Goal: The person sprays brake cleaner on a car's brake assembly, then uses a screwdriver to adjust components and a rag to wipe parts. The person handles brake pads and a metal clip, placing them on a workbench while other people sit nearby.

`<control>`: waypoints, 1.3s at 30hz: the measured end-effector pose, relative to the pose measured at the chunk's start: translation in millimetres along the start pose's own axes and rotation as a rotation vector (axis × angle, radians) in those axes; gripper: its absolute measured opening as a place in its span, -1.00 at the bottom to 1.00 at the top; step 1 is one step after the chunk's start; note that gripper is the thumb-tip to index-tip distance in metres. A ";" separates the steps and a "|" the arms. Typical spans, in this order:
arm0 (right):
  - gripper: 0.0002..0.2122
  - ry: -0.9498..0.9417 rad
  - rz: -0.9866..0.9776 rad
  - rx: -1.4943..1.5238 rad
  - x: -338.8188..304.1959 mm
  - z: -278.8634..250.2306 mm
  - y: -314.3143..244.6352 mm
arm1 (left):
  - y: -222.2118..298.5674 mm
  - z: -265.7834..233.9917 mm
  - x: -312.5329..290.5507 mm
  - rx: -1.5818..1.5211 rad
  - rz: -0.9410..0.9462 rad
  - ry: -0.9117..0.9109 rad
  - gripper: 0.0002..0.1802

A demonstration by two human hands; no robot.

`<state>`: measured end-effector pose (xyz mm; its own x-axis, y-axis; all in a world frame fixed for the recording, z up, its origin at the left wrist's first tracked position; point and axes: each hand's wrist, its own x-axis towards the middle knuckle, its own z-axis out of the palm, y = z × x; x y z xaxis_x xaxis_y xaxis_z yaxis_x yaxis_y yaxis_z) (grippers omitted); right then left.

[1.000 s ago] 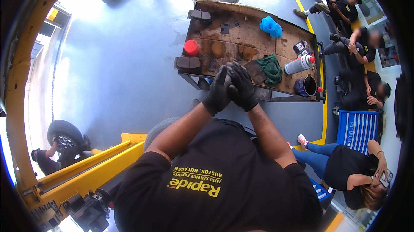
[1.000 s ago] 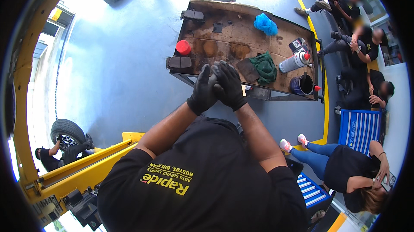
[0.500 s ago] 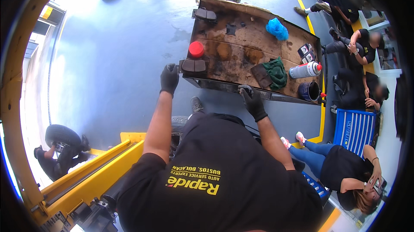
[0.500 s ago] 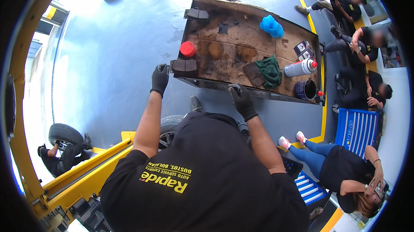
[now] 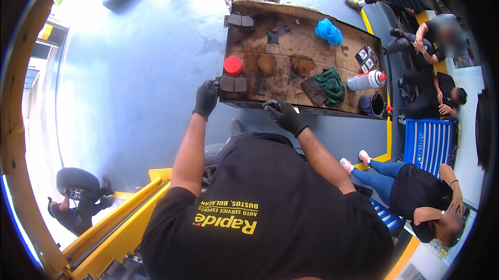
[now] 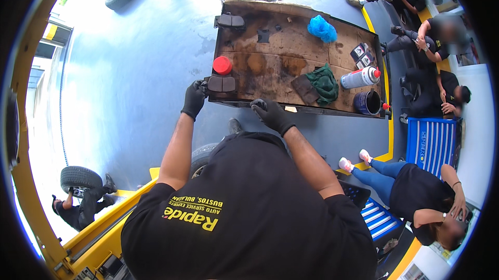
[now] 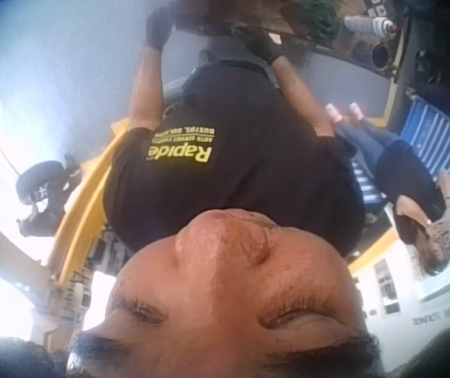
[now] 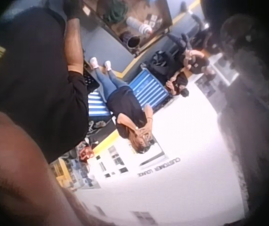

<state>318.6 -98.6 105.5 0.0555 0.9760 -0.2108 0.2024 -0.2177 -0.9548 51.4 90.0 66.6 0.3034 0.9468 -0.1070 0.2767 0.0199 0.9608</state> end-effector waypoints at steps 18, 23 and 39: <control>-0.63 -0.204 -0.031 0.968 30.4 -4.1 -125.7 | 245.0 -23.5 -46.5 -0.134 -0.027 -0.340 -0.75; -0.64 -0.232 0.000 1.153 15.2 2.1 -148.0 | 238.3 -3.5 -61.9 -0.531 0.186 -0.410 -0.29; -0.60 0.119 -0.413 0.202 -14.7 -25.8 -215.2 | 217.4 27.0 -44.4 -1.261 -0.013 -0.272 -0.47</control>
<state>299.4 -66.4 319.5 0.1243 0.9700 0.2092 0.0370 0.2061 -0.9778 122.6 43.7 273.3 0.5235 0.8517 -0.0233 -0.7213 0.4576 0.5199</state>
